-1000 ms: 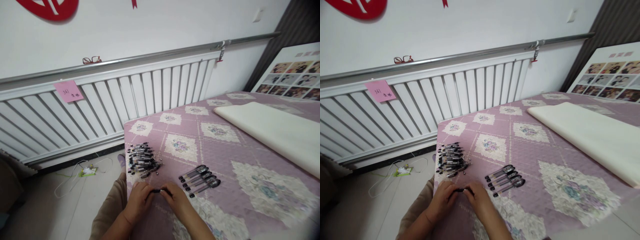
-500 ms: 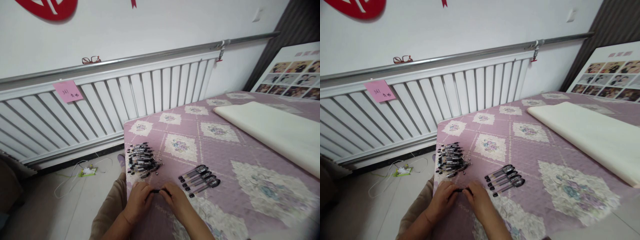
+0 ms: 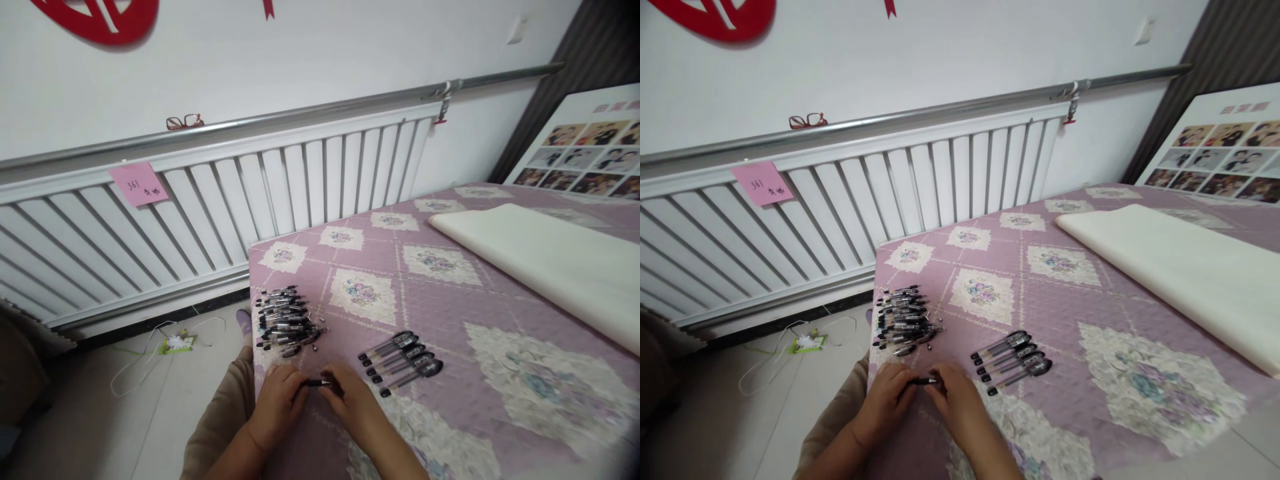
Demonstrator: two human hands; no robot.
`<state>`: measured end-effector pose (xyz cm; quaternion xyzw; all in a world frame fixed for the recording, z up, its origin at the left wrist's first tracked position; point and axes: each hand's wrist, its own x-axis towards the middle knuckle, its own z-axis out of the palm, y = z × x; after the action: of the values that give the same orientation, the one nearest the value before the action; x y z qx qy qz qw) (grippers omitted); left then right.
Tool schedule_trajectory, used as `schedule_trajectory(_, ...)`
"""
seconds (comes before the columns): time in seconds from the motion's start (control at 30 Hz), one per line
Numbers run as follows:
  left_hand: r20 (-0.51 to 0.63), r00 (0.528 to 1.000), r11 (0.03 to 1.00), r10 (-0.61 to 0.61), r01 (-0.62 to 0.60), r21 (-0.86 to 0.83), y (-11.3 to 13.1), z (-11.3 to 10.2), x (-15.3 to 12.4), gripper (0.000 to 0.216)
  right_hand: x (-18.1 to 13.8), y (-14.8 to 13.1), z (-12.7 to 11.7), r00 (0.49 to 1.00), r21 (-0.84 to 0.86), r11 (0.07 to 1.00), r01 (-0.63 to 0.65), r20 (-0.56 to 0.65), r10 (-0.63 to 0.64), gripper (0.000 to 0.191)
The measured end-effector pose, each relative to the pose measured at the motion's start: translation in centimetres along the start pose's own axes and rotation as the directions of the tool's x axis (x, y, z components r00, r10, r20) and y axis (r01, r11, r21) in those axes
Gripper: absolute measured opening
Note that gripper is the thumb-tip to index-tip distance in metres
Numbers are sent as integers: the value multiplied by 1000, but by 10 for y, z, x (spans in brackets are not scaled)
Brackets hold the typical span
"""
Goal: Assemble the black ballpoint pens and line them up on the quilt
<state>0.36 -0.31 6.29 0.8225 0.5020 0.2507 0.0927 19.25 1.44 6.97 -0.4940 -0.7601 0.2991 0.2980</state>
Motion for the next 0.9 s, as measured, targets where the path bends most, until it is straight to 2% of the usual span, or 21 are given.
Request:
schedule_trajectory(0.07, -1, 1000, 1000, 4, -4, -2, 1, -1, 0, 17, 0, 0, 0, 1000, -32, 999, -8, 23, 9, 12)
schedule_trajectory(0.17, -8, 1000, 1000, 2, -2, 12, 2, -2, 1, 17, 1, -1, 0, 999, -54, 998, -23, 35, 25, 18)
schedule_trajectory(0.27, -22, 1000, 1000, 3, -3, 16, 3, -2, 1, 17, 1, -1, 0, 1000, -9, 1000, -6, 3, 6, 14)
schedule_trajectory(0.37, -17, 1000, 1000, 12, -12, 11, 2, -2, 1, 17, 2, -2, 0, 999, -48, 998, -26, 21, 27, 10)
schedule_trajectory(0.43, -8, 1000, 1000, 8, -8, 12, 3, -2, 2, 17, 2, -2, 0, 998, -87, 995, -42, 41, 46, 16)
schedule_trajectory(0.57, -2, 1000, 1000, -9, 9, 9, 3, -2, 1, 17, 2, -3, 0, 1000, -43, 999, -16, 20, 17, 12)
schedule_trajectory(0.73, -7, 1000, 1000, 3, -3, 8, 2, -2, 1, 16, 2, -5, -1, 997, -103, 994, -39, 60, 45, 16)
schedule_trajectory(0.9, -15, 1000, 1000, 5, -4, 7, 2, -2, 1, 17, 1, -3, 1, 999, -62, 998, -8, 33, 10, 11)
